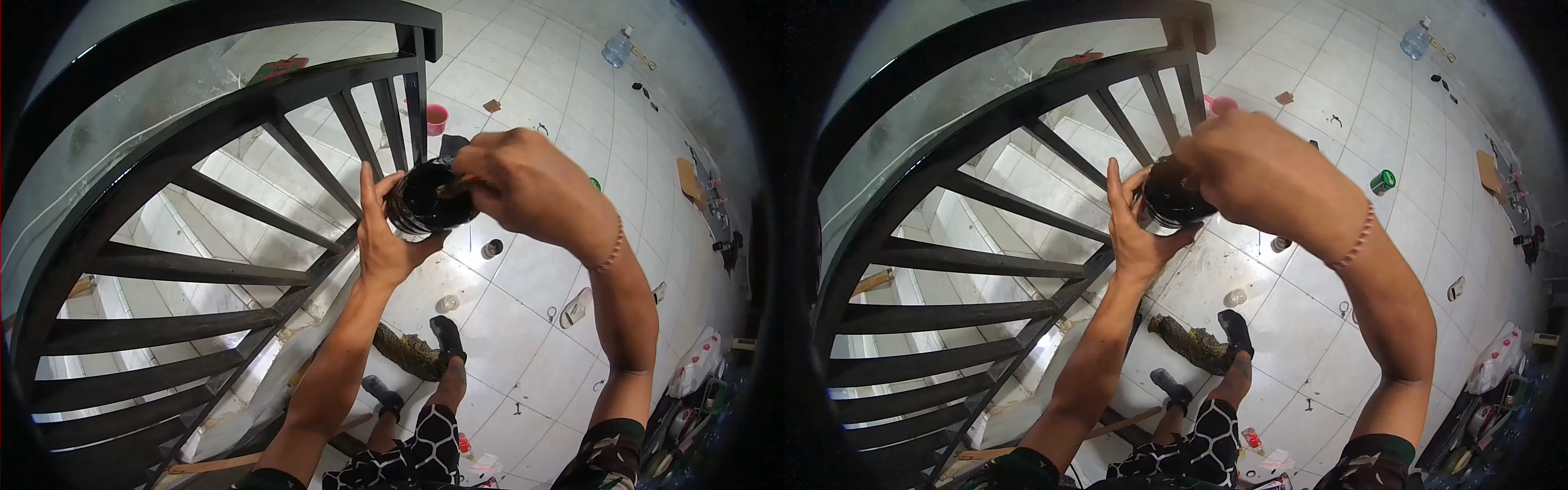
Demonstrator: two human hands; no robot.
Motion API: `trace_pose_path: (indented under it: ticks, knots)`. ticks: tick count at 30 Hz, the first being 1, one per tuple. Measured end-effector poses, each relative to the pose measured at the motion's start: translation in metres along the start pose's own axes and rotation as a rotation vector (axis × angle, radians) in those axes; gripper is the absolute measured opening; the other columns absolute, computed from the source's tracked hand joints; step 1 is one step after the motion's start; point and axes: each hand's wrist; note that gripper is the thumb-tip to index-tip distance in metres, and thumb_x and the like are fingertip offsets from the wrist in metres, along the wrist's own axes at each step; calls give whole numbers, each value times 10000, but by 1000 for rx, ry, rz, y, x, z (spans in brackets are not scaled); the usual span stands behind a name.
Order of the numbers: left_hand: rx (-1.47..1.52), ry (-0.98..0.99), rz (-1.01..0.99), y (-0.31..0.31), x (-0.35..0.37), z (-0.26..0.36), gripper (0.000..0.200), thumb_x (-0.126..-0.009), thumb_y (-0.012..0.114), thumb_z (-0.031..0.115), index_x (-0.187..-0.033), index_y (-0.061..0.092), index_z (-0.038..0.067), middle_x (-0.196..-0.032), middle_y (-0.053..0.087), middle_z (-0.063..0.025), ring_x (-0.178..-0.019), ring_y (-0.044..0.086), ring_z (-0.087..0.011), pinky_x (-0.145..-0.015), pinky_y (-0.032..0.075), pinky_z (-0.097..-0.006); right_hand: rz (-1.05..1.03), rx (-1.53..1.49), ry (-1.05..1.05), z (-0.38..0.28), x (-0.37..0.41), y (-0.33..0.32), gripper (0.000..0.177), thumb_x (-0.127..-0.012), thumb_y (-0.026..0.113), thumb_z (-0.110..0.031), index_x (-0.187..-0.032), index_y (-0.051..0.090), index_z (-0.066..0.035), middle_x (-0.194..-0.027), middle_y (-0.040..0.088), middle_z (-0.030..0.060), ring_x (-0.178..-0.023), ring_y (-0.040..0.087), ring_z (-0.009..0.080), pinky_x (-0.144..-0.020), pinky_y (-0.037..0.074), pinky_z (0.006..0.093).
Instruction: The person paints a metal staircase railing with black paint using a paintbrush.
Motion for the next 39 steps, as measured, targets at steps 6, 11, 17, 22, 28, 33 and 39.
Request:
trace_pose_path:
  ticks: [6,11,17,22,28,33,39]
  knots:
    - [-15,-62,36,4,-20,0,1233,-530,867,86,-1437,36,6,-1229,486,-197,-1084,553,-299,-951,461,-369,131,-100,67,20,3,-30,124,-658,650,24,-777,620,8,-717,632,120,-604,621,236,-570,508,318]
    - [-24,-66,51,8,-32,-5,1190,-547,823,79,-1439,39,4,-1218,477,-207,-1072,553,-284,-945,461,-360,148,-172,197,44,4,-37,157,-675,633,51,-826,638,12,-732,661,92,-648,652,185,-607,559,276]
    - [-19,-69,71,12,-38,-3,1172,-551,804,64,-1437,39,-1,-1223,469,-213,-1058,556,-280,-933,467,-358,137,-152,175,47,-2,-55,148,-687,623,47,-828,625,4,-732,659,90,-656,654,162,-656,560,276]
    - [-31,-86,74,12,-38,0,1177,-550,808,66,-1438,38,2,-1219,474,-209,-1060,556,-279,-929,469,-359,202,-78,143,49,2,-58,145,-673,629,21,-813,633,-16,-661,616,73,-575,596,152,-581,502,281]
    - [45,-147,21,10,-38,6,1217,-531,854,87,-1439,46,14,-1194,504,-187,-1058,562,-267,-912,475,-357,152,-13,-147,44,0,-42,136,-683,630,-18,-812,586,-13,-738,550,110,-584,569,252,-546,479,340]
    - [160,-222,-47,8,-41,13,1237,-521,870,98,-1440,45,25,-1161,534,-167,-1052,565,-254,-909,474,-350,154,238,-323,40,6,-30,146,-718,656,-33,-847,597,-70,-745,561,45,-677,590,167,-549,528,298]
    - [86,-174,-21,6,-42,12,1219,-538,867,130,-1439,54,21,-1132,549,-168,-1022,578,-248,-899,474,-340,232,144,-241,44,16,-36,201,-692,674,-14,-869,611,-87,-751,572,39,-637,601,142,-525,519,265]
Point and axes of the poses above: each hand's wrist, its own x-axis away from the middle knuckle, its own y-axis out of the palm, z = x × y
